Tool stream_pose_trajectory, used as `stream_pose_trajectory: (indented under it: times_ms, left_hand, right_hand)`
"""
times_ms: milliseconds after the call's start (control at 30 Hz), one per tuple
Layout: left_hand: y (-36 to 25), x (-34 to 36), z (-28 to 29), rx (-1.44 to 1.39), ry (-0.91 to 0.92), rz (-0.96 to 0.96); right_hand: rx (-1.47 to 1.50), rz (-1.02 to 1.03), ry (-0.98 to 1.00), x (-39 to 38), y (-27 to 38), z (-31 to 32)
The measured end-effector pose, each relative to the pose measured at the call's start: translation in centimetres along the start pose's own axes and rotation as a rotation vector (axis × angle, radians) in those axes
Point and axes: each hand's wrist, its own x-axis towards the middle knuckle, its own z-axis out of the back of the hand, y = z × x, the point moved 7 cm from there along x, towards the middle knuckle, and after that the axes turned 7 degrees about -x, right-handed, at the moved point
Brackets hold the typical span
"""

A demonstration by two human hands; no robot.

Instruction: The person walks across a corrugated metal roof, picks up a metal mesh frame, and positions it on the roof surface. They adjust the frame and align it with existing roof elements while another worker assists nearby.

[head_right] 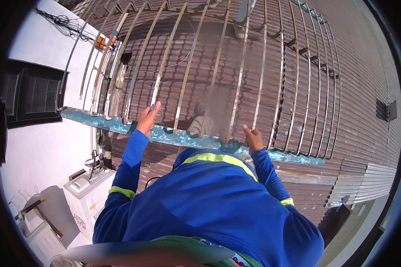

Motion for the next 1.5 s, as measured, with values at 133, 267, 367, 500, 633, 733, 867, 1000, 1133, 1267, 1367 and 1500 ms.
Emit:
stream_pose_trajectory:
  times_ms: [133, 267, 367, 500, 633, 733, 867, 1000, 1133, 1267, 1367, 1500]
  left_hand:
    - [-7.4, 5.2, -5.3, -0.081, 0.04, -0.068]
    - [-12.8, 12.4, -9.2, -0.086, -0.056, 0.112]
    - [-18.4, 18.1, -13.7, 0.006, 0.049, 0.113]
    - [-25.4, 22.5, -19.9, -0.063, 0.101, -0.024]
    - [-31.8, 28.3, -23.6, -0.036, -0.06, -0.098]
    - [-37.2, 33.3, -25.1, -0.114, 0.019, -0.177]
    - [-44.2, 40.0, -26.6, 0.026, 0.126, -0.196]
    - [-52.1, 46.3, -27.8, 0.173, 0.151, -0.099]
    - [-61.0, 50.4, -30.2, 0.179, 0.068, -0.154]
    - [-65.4, 49.1, -37.1, 0.108, 0.12, -0.068]
    - [-70.0, 51.0, -38.3, 0.061, 0.055, -0.074]
    - [-75.1, 55.9, -36.2, 0.062, 0.113, -0.069]
  right_hand:
    - [-0.037, 0.066, -0.044, 6.6, 8.8, 2.9]
    - [-0.101, 0.082, 0.017, 14.1, 17.4, 4.6]
    - [-0.115, 0.099, -0.014, 19.7, 23.9, 6.8]
    - [-0.08, 0.069, 0.014, 25.9, 30.6, 9.8]
    - [-0.106, 0.118, 0.001, 34.0, 37.6, 11.1]
    - [-0.107, 0.121, -0.015, 39.2, 42.2, 10.4]
    - [-0.123, 0.088, -0.166, 45.2, 49.5, 10.0]
    - [-0.095, 0.047, -0.178, 51.7, 55.8, 7.7]
    - [-0.022, 0.165, -0.016, 58.4, 62.8, 8.8]
    - [-0.007, 0.021, -0.077, 60.3, 66.6, 15.3]
    - [-0.033, 0.086, -0.034, 62.4, 71.8, 15.6]
    - [-0.071, 0.105, -0.045, 66.2, 77.5, 11.9]
